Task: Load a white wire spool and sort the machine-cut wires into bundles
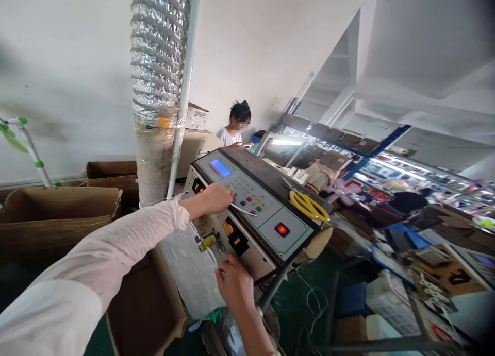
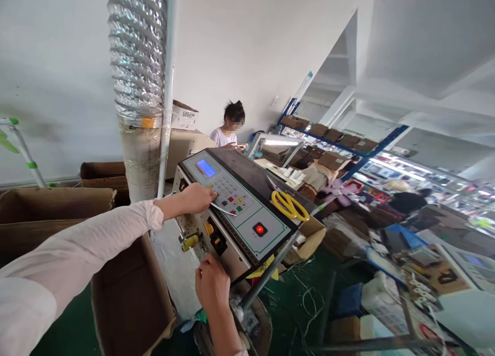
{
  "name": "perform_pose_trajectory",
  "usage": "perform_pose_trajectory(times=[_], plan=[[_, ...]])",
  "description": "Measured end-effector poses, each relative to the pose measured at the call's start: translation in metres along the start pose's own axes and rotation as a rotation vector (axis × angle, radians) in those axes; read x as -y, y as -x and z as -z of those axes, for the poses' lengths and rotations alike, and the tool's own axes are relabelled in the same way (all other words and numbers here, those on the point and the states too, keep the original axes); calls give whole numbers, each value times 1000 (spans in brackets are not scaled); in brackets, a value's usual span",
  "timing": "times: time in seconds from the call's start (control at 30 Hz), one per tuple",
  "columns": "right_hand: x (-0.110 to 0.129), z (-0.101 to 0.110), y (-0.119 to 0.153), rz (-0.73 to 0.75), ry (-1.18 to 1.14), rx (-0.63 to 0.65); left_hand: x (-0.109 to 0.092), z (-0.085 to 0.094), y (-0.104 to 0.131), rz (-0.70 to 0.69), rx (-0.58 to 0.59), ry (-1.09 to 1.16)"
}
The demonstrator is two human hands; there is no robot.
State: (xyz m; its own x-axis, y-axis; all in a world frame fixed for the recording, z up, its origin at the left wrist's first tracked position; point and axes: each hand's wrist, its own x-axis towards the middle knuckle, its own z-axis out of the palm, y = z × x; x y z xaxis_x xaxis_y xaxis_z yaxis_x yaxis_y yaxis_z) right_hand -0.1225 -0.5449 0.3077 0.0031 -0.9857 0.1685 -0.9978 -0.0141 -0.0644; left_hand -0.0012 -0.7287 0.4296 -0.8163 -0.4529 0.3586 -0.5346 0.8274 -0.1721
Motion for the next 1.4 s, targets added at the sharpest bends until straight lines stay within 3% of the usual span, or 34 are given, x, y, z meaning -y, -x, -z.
perform_pose_trajectory(times=[0.1,0.2,0.3,0.4,0.47,0.53,0.63,0.73,0.83,0.9,1.13,1.4], plan=[[3,3,-1,-5,8,32,5,6,10,71,-27,60],[5,5,-2,-11,16,63,20,7,44,264,-202,293],[4,3,-5,-16,21,85,39,-6,105,518,-343,593],[3,0,-6,-7,8,99,46,-36,182,794,-432,849],[3,1,-6,-5,5,100,36,-63,231,1013,-476,935],[4,2,-5,-7,12,100,11,-94,270,1225,-444,996],[7,5,-4,-15,23,94,-45,-137,307,1289,-394,1032],[8,6,-4,-23,22,81,-97,-171,323,1367,-266,1093],[7,3,-5,-23,13,74,-120,-193,326,1364,-212,1137],[6,2,-5,-27,11,76,-116,-200,323,1344,-227,1139],[7,0,-6,-34,17,67,-76,-204,320,1289,-342,1067],[7,1,-8,-47,21,87,-63,-200,314,1279,-398,1045]])
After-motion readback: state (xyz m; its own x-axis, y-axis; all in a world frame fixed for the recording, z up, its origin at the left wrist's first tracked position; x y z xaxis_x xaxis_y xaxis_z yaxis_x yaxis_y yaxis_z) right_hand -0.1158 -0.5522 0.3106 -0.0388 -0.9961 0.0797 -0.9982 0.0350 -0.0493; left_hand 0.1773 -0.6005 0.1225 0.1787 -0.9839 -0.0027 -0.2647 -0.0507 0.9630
